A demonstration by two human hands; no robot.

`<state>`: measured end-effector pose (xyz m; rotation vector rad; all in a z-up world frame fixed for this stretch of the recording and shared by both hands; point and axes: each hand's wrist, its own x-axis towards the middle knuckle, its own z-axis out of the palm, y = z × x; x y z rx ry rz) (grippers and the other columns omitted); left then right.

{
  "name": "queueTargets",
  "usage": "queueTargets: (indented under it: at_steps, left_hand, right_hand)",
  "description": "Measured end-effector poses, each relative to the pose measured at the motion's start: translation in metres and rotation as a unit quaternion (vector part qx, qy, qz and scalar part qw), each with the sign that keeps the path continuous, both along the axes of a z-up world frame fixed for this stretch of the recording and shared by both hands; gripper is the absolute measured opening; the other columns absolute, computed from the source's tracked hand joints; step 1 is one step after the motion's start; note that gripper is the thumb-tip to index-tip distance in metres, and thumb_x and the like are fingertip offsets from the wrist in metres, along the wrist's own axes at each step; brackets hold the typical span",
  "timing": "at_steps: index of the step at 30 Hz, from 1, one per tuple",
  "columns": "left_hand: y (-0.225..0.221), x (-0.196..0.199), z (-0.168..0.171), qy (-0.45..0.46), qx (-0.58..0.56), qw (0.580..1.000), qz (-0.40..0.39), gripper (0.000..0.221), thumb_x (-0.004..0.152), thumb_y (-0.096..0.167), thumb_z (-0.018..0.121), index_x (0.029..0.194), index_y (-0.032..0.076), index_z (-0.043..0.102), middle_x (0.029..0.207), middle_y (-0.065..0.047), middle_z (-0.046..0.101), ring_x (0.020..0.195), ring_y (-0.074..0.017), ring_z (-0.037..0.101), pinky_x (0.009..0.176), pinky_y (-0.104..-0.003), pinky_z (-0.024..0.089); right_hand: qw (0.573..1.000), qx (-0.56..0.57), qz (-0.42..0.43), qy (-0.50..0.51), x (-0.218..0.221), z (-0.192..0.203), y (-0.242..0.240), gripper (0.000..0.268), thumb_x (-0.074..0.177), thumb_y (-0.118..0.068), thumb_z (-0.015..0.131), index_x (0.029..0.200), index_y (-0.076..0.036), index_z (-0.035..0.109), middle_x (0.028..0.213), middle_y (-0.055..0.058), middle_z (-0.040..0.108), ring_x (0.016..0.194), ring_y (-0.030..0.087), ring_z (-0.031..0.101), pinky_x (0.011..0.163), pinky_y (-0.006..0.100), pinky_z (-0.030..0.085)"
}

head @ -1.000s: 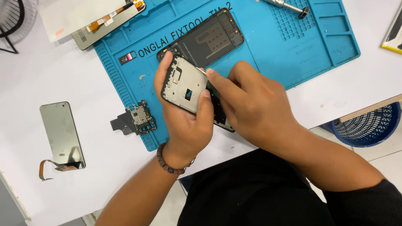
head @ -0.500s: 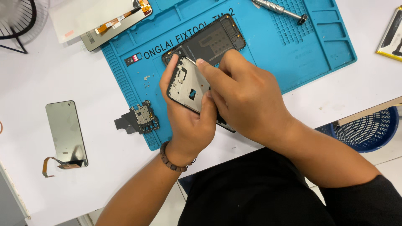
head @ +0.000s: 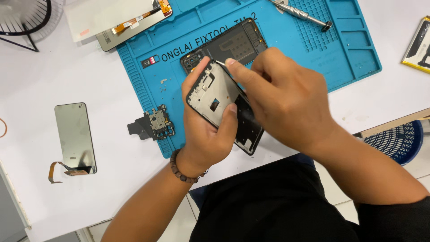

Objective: The person disassembles a smartphone, removes the old screen and battery, and then reassembles it with a new screen and battery. They use a metal prying tool to separate components and tweezers to handle small parts during the process.

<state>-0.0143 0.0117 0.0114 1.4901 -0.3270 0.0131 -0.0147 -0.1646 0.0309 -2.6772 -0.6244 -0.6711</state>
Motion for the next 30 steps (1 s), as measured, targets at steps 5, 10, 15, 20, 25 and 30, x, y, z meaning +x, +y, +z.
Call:
queueTargets:
  at_steps: [5,10,15,20,25,30]
  left_hand:
    - [0.004,0.002,0.014,0.056,-0.052,0.992,-0.105,0.064,0.098,0.015,0.057,0.153,0.000,0.027,0.118,-0.018,0.068,0.104,-0.0268,0.075,0.102,-0.036,0.060]
    - [0.010,0.003,0.015,0.103,-0.080,0.978,-0.162,0.063,0.097,0.009,0.058,0.153,0.006,0.031,0.121,-0.018,0.067,0.103,-0.0313,0.076,0.100,-0.040,0.064]
    - [0.012,0.005,0.017,0.094,-0.075,0.977,-0.177,0.062,0.097,0.010,0.058,0.153,0.005,0.031,0.129,-0.015,0.060,0.118,-0.0268,0.070,0.103,-0.042,0.065]
    - [0.013,0.007,0.014,0.075,-0.078,0.973,-0.205,0.058,0.099,0.010,0.059,0.151,0.005,0.033,0.127,-0.018,0.061,0.112,-0.0282,0.070,0.102,-0.045,0.067]
    - [0.017,0.007,0.017,0.141,-0.118,0.956,-0.229,0.061,0.100,0.012,0.059,0.154,0.008,0.030,0.123,-0.022,0.064,0.103,-0.0361,0.075,0.097,-0.047,0.068]
    - [0.010,0.005,0.011,0.103,-0.094,0.963,-0.229,0.061,0.096,0.005,0.057,0.152,0.005,0.034,0.132,-0.016,0.059,0.118,-0.0272,0.066,0.106,-0.041,0.060]
  right_hand:
    - [0.996,-0.050,0.039,-0.065,0.003,0.012,-0.026,0.055,0.093,0.020,0.060,0.133,-0.015,0.074,0.097,0.009,0.060,0.072,0.023,0.053,0.056,0.034,0.038]
    - [0.993,-0.062,0.056,-0.080,0.004,0.010,-0.039,0.056,0.097,0.019,0.064,0.135,-0.021,0.075,0.099,0.010,0.063,0.074,0.026,0.056,0.060,0.036,0.042]
    - [0.993,-0.051,0.073,-0.082,0.005,0.014,-0.039,0.047,0.102,0.017,0.062,0.131,-0.017,0.076,0.099,0.012,0.063,0.073,0.027,0.055,0.060,0.038,0.042]
    - [0.990,-0.048,0.103,-0.082,0.007,0.017,-0.036,0.046,0.104,0.015,0.057,0.133,-0.017,0.075,0.098,0.014,0.063,0.076,0.028,0.055,0.060,0.039,0.042]
    - [0.991,-0.036,0.107,-0.078,0.008,0.016,-0.041,0.050,0.104,0.017,0.052,0.134,-0.015,0.076,0.100,0.015,0.064,0.078,0.030,0.059,0.064,0.041,0.046]
    - [0.991,-0.040,0.106,-0.074,0.002,0.026,-0.019,0.043,0.102,0.014,0.063,0.132,-0.015,0.075,0.097,0.013,0.062,0.076,0.028,0.056,0.060,0.040,0.043]
